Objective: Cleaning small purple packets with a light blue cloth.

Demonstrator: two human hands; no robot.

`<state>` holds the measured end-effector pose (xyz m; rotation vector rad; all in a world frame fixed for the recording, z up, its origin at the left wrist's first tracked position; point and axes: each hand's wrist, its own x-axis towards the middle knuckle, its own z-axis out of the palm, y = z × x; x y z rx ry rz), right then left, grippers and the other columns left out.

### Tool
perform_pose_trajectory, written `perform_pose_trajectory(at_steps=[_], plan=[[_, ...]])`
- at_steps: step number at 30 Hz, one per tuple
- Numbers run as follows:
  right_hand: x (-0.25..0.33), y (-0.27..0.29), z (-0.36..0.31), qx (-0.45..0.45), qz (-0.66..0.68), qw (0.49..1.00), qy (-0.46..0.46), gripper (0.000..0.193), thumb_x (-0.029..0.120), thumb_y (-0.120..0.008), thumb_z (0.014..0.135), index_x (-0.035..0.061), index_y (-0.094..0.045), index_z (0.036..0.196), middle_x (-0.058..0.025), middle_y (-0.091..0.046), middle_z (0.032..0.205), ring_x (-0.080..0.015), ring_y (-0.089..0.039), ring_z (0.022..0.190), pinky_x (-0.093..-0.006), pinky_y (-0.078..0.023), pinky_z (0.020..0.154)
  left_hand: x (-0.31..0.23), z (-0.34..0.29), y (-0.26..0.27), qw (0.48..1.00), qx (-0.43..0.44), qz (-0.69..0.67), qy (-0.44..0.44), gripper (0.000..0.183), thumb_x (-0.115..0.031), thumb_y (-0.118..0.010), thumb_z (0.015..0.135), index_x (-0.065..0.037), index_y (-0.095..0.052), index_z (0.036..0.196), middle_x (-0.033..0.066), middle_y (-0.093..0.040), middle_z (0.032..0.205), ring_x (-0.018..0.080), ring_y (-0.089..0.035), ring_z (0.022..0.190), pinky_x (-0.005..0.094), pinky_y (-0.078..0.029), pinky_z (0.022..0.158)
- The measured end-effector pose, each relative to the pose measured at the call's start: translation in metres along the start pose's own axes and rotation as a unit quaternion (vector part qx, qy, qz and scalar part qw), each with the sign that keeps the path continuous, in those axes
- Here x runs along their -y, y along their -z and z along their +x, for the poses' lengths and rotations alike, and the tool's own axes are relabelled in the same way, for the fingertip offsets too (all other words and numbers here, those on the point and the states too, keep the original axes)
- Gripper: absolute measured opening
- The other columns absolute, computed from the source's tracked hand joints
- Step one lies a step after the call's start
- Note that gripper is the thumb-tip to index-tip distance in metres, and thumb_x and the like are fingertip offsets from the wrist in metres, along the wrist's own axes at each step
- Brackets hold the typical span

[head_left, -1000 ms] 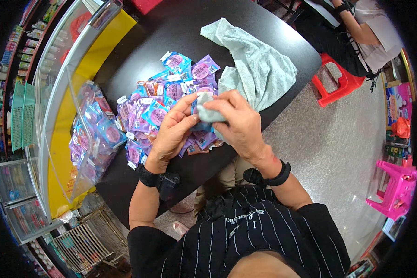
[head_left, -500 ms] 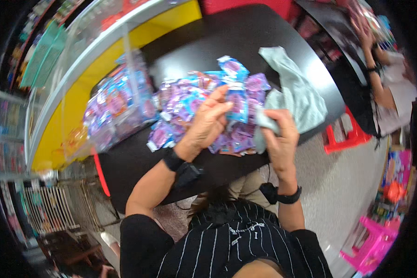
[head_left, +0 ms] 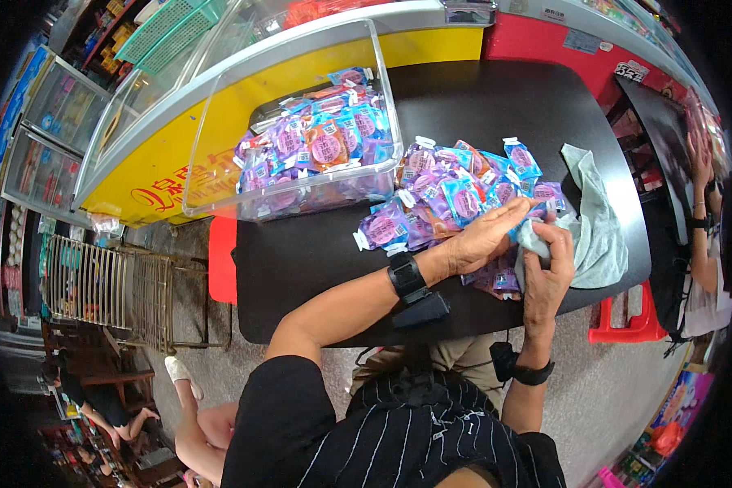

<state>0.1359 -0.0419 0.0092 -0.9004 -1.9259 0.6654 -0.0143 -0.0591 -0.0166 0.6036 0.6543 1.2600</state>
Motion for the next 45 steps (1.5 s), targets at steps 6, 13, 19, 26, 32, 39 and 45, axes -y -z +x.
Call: perform_pose_trajectory(at_steps=[6,13,19,26,32,39,45], plan=[[-0.004,-0.004,0.002,-0.072,0.019,0.993,-0.088,0.021,-0.004,-0.063,0.084,0.0001,-0.061,0.104,-0.0092,-0.061,0.098,-0.0207,-0.060,0.096,-0.0314,-0.046,0.086,0.003,0.002,-0.004,0.999,0.047,-0.021,0.004,0.057,-0.032,-0.042,0.106,-0.002,-0.024,0.151,0.0080,-0.037,0.148,0.0179,-0.038,0.137,0.0364,-0.033,0.115],[0.008,-0.003,0.000,0.046,-0.007,0.999,0.004,0.030,-0.007,-0.066,0.069,0.0034,-0.063,0.097,-0.0107,-0.059,0.093,-0.0305,-0.061,0.089,-0.0364,-0.048,0.087,0.007,0.007,0.007,0.998,0.042,-0.047,-0.007,0.056,-0.035,-0.039,0.106,-0.002,-0.028,0.149,0.0101,-0.046,0.140,0.0186,-0.046,0.130,0.0345,-0.042,0.108],[0.003,0.003,0.001,-0.050,-0.012,0.998,-0.035,0.026,-0.005,-0.065,0.075,0.0024,-0.063,0.100,-0.0109,-0.061,0.094,-0.0270,-0.062,0.090,-0.0353,-0.047,0.086,0.006,0.006,0.004,0.999,0.020,0.024,0.040,0.060,-0.036,-0.045,0.105,-0.003,-0.026,0.151,0.0063,-0.047,0.139,0.0154,-0.046,0.128,0.0328,-0.042,0.105],[-0.036,0.030,0.000,-0.132,0.038,0.983,-0.121,0.013,0.006,-0.063,0.092,-0.0010,-0.061,0.103,-0.0057,-0.063,0.094,-0.0140,-0.057,0.088,-0.0289,-0.047,0.079,-0.010,-0.007,-0.013,0.998,0.050,0.013,-0.018,0.044,-0.027,-0.040,0.107,0.003,-0.038,0.139,0.0170,-0.050,0.137,0.0273,-0.057,0.122,0.0405,-0.050,0.101],[-0.044,0.027,-0.001,-0.140,0.011,0.980,-0.142,0.017,0.009,-0.063,0.089,-0.0013,-0.061,0.102,-0.0071,-0.065,0.090,-0.0132,-0.058,0.084,-0.0281,-0.047,0.078,-0.078,-0.027,-0.044,0.988,0.028,0.042,-0.148,0.044,-0.036,-0.040,0.105,0.001,-0.047,0.130,0.0218,-0.058,0.126,0.0320,-0.064,0.108,0.0397,-0.055,0.090],[-0.044,0.026,0.005,-0.156,-0.004,0.978,-0.135,0.016,0.008,-0.064,0.086,0.0000,-0.062,0.100,-0.0096,-0.068,0.089,-0.0164,-0.063,0.080,-0.0294,-0.049,0.074,-0.202,-0.090,0.005,0.923,-0.064,0.064,-0.373,0.042,-0.029,-0.050,0.102,0.003,-0.050,0.130,0.0245,-0.058,0.129,0.0292,-0.065,0.107,0.0355,-0.056,0.089],[-0.037,0.025,0.003,-0.160,0.031,0.979,-0.122,0.016,0.008,-0.065,0.085,0.0007,-0.062,0.099,-0.0120,-0.068,0.090,-0.0207,-0.066,0.081,-0.0308,-0.050,0.073,-0.242,-0.137,0.070,0.739,-0.423,0.211,-0.480,0.044,-0.020,-0.057,0.098,-0.001,-0.048,0.137,0.0170,-0.056,0.129,0.0266,-0.051,0.127,0.0370,-0.040,0.103]])
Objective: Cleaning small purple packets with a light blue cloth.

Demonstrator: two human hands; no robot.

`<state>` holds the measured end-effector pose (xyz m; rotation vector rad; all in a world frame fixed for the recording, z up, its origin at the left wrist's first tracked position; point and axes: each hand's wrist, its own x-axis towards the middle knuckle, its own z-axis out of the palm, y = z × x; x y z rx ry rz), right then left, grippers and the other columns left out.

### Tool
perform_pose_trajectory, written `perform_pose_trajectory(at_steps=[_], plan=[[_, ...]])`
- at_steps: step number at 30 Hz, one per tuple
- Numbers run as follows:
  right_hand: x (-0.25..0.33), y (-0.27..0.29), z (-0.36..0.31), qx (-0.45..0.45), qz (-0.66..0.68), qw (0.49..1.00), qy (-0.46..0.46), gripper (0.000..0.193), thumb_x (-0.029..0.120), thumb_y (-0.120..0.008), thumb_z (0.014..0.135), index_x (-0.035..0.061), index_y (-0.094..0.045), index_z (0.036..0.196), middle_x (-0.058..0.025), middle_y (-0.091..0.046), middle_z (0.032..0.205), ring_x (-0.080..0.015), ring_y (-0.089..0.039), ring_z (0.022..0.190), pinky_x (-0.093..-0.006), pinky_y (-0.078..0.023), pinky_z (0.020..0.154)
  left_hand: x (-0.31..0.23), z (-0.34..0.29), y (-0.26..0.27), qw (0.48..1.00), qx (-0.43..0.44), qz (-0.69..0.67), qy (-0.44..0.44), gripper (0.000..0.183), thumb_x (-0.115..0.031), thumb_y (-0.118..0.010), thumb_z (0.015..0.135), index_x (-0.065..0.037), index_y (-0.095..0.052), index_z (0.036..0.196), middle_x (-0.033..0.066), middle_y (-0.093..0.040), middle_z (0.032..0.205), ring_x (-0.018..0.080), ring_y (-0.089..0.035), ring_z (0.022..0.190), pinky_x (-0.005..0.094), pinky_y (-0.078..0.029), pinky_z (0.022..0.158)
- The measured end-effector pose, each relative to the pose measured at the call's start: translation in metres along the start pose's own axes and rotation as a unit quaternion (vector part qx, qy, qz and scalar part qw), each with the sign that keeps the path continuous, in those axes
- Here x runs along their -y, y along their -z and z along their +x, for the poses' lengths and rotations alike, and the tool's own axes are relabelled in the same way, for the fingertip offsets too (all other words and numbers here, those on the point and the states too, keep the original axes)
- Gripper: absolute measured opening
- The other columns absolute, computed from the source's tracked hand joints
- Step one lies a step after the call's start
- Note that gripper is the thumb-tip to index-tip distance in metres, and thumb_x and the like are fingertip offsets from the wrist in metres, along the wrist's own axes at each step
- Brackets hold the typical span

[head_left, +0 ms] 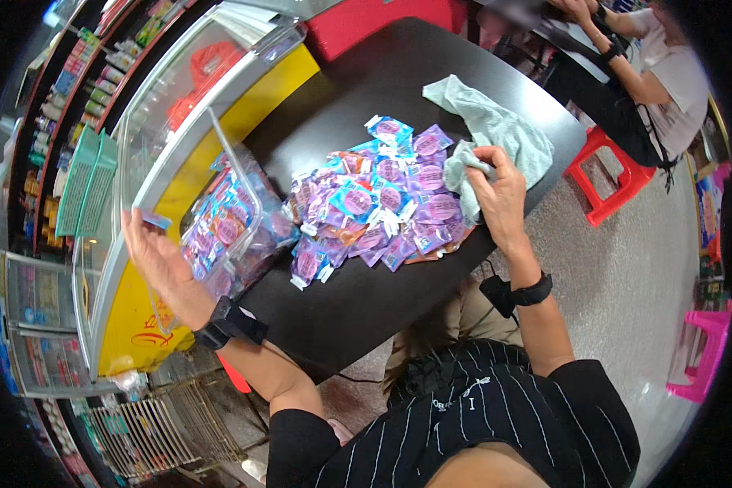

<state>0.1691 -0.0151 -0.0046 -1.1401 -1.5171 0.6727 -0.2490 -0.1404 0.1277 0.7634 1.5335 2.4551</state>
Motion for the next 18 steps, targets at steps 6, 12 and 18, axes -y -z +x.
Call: perform_pose_trajectory(at_steps=[6,12,18], plan=[[-0.003,-0.001,-0.003,-0.001,0.002,1.000,-0.013,0.018,0.009,-0.066,0.083,0.0000,-0.061,0.098,-0.0130,-0.067,0.089,-0.0235,-0.067,0.081,-0.0321,-0.051,0.074,-0.024,-0.042,-0.043,0.973,0.009,0.152,-0.172,0.047,-0.014,-0.054,0.098,-0.002,-0.044,0.143,0.0127,-0.051,0.136,0.0232,-0.047,0.129,0.0342,-0.035,0.106],[0.000,0.007,0.004,-0.001,0.021,1.000,0.009,0.018,0.008,-0.065,0.082,-0.0018,-0.061,0.096,-0.0152,-0.068,0.092,-0.0277,-0.068,0.083,-0.0339,-0.051,0.075,0.030,-0.127,-0.131,0.882,0.371,0.262,-0.129,0.047,-0.013,-0.059,0.095,-0.004,-0.048,0.140,0.0157,-0.052,0.140,0.0253,-0.048,0.132,0.0374,-0.038,0.108],[-0.007,-0.001,-0.001,0.000,0.028,1.000,0.010,0.021,0.012,-0.064,0.080,-0.0002,-0.061,0.097,-0.0200,-0.066,0.089,-0.0342,-0.066,0.082,-0.0391,-0.051,0.073,0.137,-0.148,-0.174,0.749,0.507,0.393,-0.166,0.055,-0.029,-0.064,0.092,-0.002,-0.048,0.138,0.0254,-0.044,0.144,0.0377,-0.044,0.135,0.0400,-0.037,0.109]])
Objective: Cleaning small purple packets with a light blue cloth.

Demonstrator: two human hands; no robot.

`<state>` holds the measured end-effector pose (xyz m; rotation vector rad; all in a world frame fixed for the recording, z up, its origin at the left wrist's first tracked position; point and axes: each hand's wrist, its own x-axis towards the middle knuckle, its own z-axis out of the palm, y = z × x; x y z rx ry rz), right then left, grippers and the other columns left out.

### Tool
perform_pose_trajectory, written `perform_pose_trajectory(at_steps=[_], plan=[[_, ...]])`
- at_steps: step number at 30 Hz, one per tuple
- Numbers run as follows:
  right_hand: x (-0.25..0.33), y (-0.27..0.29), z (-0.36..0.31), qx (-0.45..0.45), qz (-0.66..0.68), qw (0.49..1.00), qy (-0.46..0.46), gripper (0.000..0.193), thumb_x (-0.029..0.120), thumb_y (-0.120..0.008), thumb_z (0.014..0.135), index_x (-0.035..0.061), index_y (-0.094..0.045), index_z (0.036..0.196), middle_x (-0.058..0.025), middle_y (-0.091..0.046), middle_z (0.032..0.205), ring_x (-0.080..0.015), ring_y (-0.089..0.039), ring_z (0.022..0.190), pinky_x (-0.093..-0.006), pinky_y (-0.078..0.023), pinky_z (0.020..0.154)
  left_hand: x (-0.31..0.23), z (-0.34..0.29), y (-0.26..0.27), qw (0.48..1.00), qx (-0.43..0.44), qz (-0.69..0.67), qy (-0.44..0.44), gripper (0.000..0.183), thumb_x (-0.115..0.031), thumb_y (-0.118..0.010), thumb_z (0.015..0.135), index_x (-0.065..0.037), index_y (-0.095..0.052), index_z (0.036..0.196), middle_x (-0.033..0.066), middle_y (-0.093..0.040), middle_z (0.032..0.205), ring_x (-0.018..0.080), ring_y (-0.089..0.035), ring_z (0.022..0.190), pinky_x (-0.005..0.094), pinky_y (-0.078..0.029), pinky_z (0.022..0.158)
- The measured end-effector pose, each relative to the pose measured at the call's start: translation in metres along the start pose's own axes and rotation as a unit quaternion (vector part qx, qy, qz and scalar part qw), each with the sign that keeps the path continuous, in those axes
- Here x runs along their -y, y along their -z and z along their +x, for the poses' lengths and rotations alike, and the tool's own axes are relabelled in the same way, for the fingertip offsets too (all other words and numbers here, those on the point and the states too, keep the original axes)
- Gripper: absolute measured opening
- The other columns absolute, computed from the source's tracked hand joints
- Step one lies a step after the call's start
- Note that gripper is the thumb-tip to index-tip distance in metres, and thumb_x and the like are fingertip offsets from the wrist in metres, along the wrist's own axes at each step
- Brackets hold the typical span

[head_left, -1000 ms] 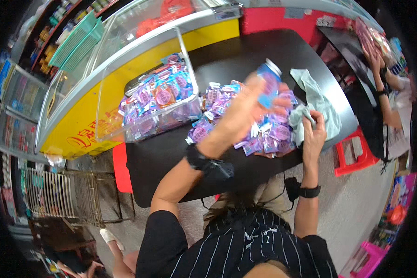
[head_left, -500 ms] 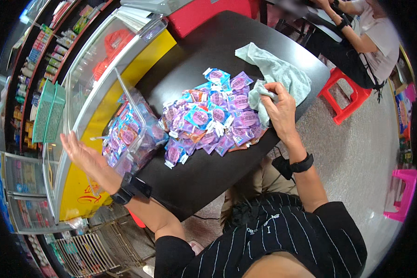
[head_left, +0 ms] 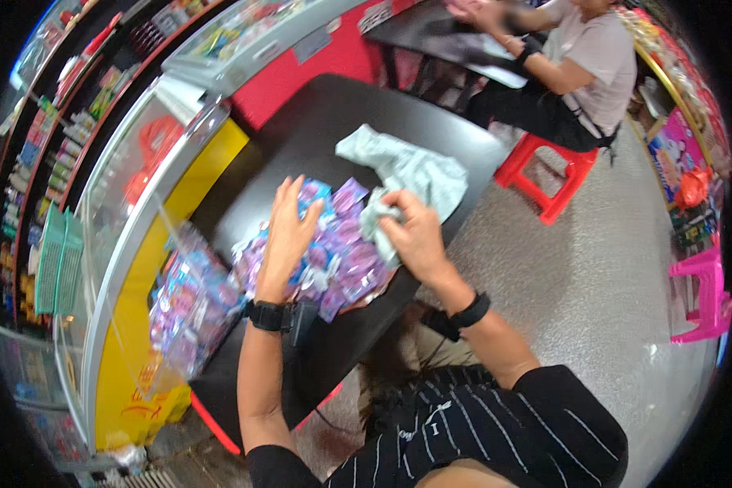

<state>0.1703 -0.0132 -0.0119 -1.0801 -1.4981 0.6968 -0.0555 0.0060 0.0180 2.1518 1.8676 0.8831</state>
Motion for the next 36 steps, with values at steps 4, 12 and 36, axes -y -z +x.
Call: perform_pose_trajectory(at_steps=[4,12,36], plan=[[0.003,0.002,-0.004,0.012,0.004,1.000,-0.012,0.021,0.013,-0.063,0.080,0.0002,-0.060,0.096,-0.0196,-0.064,0.088,-0.0351,-0.065,0.082,-0.0407,-0.050,0.073,0.011,0.008,-0.024,0.997,0.025,0.067,-0.008,0.059,-0.033,-0.064,0.092,0.000,-0.048,0.138,0.0304,-0.039,0.147,0.0402,-0.041,0.136,0.0425,-0.036,0.110],[0.002,0.008,-0.002,0.004,0.026,1.000,0.007,0.021,0.012,-0.062,0.080,0.0001,-0.058,0.097,-0.0180,-0.062,0.088,-0.0353,-0.063,0.081,-0.0407,-0.049,0.072,-0.006,0.014,-0.031,0.987,0.077,0.137,0.013,0.049,-0.027,-0.057,0.095,0.007,-0.052,0.130,0.0343,-0.050,0.133,0.0474,-0.048,0.125,0.0481,-0.040,0.105],[0.045,-0.034,-0.022,0.129,-0.032,0.988,0.079,0.031,0.008,-0.069,0.078,0.0093,-0.061,0.107,-0.0112,-0.061,0.101,-0.0334,-0.063,0.093,-0.0383,-0.053,0.075,-0.031,-0.079,-0.016,0.569,0.022,-0.772,0.281,0.026,-0.026,-0.046,0.105,-0.004,-0.055,0.116,0.0046,-0.064,0.108,0.0135,-0.065,0.098,0.0298,-0.056,0.087]])
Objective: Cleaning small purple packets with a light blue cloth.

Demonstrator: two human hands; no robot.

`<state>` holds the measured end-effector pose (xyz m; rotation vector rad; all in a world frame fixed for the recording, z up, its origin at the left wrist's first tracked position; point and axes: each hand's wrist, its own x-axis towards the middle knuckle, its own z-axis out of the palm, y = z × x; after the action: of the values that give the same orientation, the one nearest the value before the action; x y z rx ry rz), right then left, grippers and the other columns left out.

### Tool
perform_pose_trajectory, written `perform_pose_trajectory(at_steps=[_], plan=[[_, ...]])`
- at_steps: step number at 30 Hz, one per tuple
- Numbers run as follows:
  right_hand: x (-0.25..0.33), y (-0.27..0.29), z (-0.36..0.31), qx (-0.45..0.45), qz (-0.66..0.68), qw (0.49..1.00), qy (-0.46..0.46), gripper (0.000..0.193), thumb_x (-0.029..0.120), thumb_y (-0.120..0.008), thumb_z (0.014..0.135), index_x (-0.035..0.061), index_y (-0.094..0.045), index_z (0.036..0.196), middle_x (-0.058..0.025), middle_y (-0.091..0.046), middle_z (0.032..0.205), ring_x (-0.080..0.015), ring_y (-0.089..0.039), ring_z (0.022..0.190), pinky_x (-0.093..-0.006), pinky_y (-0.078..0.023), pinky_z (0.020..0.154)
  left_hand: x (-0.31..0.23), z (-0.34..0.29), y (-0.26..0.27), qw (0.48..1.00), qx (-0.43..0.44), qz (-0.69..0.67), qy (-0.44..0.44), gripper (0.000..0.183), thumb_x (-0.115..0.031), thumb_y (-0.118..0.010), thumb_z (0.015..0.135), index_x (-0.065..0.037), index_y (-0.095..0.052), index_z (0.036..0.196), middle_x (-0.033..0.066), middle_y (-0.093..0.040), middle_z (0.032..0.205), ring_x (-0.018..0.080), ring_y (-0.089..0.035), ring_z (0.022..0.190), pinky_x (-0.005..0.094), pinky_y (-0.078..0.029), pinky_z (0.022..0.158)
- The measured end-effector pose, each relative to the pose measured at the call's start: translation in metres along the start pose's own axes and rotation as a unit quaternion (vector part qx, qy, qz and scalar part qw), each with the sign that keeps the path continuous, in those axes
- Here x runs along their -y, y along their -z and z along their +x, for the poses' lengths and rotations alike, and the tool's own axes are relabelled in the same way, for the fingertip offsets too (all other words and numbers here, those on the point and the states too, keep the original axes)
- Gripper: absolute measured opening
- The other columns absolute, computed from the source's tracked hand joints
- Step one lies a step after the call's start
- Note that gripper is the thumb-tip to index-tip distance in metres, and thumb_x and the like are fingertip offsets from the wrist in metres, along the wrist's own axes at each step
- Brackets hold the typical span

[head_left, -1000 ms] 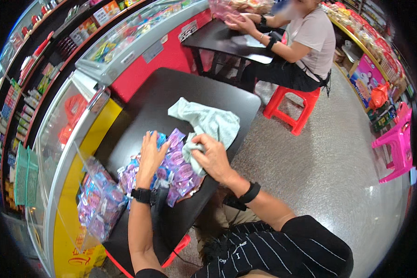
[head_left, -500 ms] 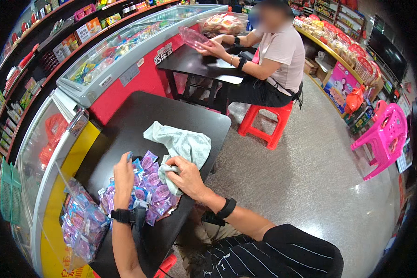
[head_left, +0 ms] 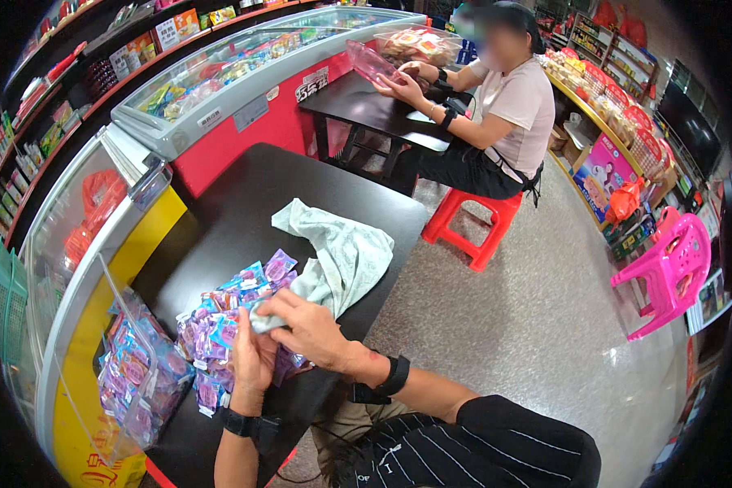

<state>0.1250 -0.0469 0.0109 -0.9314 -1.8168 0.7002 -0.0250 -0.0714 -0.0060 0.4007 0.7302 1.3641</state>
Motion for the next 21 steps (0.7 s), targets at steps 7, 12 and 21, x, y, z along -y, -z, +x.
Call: perform_pose_trajectory(at_steps=[7,12,21], plan=[[-0.005,-0.011,0.003,-0.018,-0.070,0.995,-0.064,0.029,0.007,-0.065,0.078,0.0096,-0.060,0.107,-0.0128,-0.060,0.102,-0.0366,-0.063,0.087,-0.0431,-0.051,0.071,0.013,0.001,0.018,0.999,0.043,0.018,-0.018,0.031,-0.031,-0.044,0.106,-0.005,-0.055,0.121,0.0051,-0.063,0.116,0.0152,-0.062,0.105,0.0322,-0.052,0.092],[-0.019,-0.011,0.014,-0.059,-0.112,0.991,-0.036,0.027,0.007,-0.065,0.080,0.0076,-0.056,0.105,-0.0142,-0.059,0.100,-0.0396,-0.062,0.087,-0.0462,-0.050,0.070,0.010,0.008,0.006,0.995,0.080,-0.015,-0.055,0.039,-0.031,-0.041,0.106,-0.004,-0.050,0.132,0.0092,-0.056,0.133,0.0208,-0.053,0.124,0.0402,-0.040,0.110],[0.013,-0.024,0.005,0.053,-0.101,0.993,0.028,0.025,0.004,-0.067,0.077,0.0071,-0.060,0.100,-0.0116,-0.058,0.096,-0.0348,-0.062,0.085,-0.0412,-0.050,0.069,0.003,0.008,0.014,0.993,0.090,-0.055,0.048,0.036,-0.038,-0.038,0.106,-0.009,-0.058,0.115,0.0019,-0.062,0.106,0.0129,-0.059,0.103,0.0313,-0.046,0.096]])
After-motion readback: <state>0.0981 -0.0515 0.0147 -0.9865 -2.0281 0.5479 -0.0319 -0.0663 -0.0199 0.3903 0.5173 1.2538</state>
